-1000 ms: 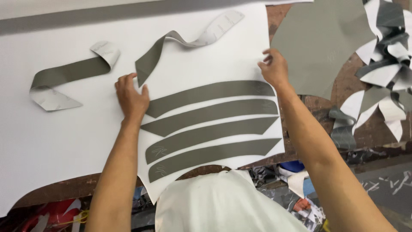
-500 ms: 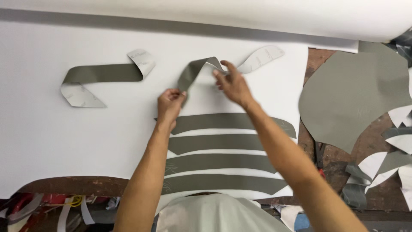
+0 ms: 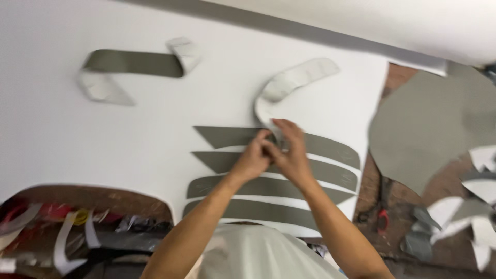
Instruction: The person cuts a long strip of dark gray patterned material from a roll using scissors, then arranges several pre-cut curved pieces on a white backing sheet. They continue cutting along the outlines of the arranged pieces to separate them from the backing.
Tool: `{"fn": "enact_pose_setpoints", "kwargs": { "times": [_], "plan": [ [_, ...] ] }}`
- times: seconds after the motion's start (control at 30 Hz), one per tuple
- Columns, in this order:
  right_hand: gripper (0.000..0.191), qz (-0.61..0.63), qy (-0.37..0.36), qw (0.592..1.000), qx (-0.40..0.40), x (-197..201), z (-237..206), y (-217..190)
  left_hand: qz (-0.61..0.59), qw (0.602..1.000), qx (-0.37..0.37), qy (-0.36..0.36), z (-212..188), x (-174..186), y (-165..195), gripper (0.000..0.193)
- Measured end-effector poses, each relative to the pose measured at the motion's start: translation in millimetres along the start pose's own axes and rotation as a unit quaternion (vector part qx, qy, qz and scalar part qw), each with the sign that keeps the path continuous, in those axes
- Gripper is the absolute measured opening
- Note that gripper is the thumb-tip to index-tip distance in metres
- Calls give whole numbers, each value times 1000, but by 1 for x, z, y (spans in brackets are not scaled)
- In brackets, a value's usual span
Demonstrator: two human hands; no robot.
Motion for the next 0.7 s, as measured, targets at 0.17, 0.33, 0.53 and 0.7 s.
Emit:
{"fn": "enact_pose_setpoints", "kwargs": {
  "times": [0.17, 0.33, 0.53, 0.7],
  "plan": [
    [50, 68, -34, 968, -238, 19, -16, 20, -60, 997, -34, -33, -19, -31, -7, 48],
    [39, 219, 41, 946, -238, 44, -26, -2, -351, 894, 132, -246, -36, -29, -4, 64],
    [33, 211, -20, 915, -343, 67, -39, -10, -519, 840, 6, -157, -9, -7, 51, 56],
    [32, 88, -151, 933, -314, 87, -32, 10, -540, 835, -109, -22, 27, 55, 96, 47]
  ]
}}
Point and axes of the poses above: each hand's wrist, its own z-axis towards the middle knuckle, its own x-axis out of the back of the hand, y = z × x, the point moved 3 cm from there along z, towards the middle knuckle, and after that the axes turned 12 degrees about y, right-handed, at the moved point
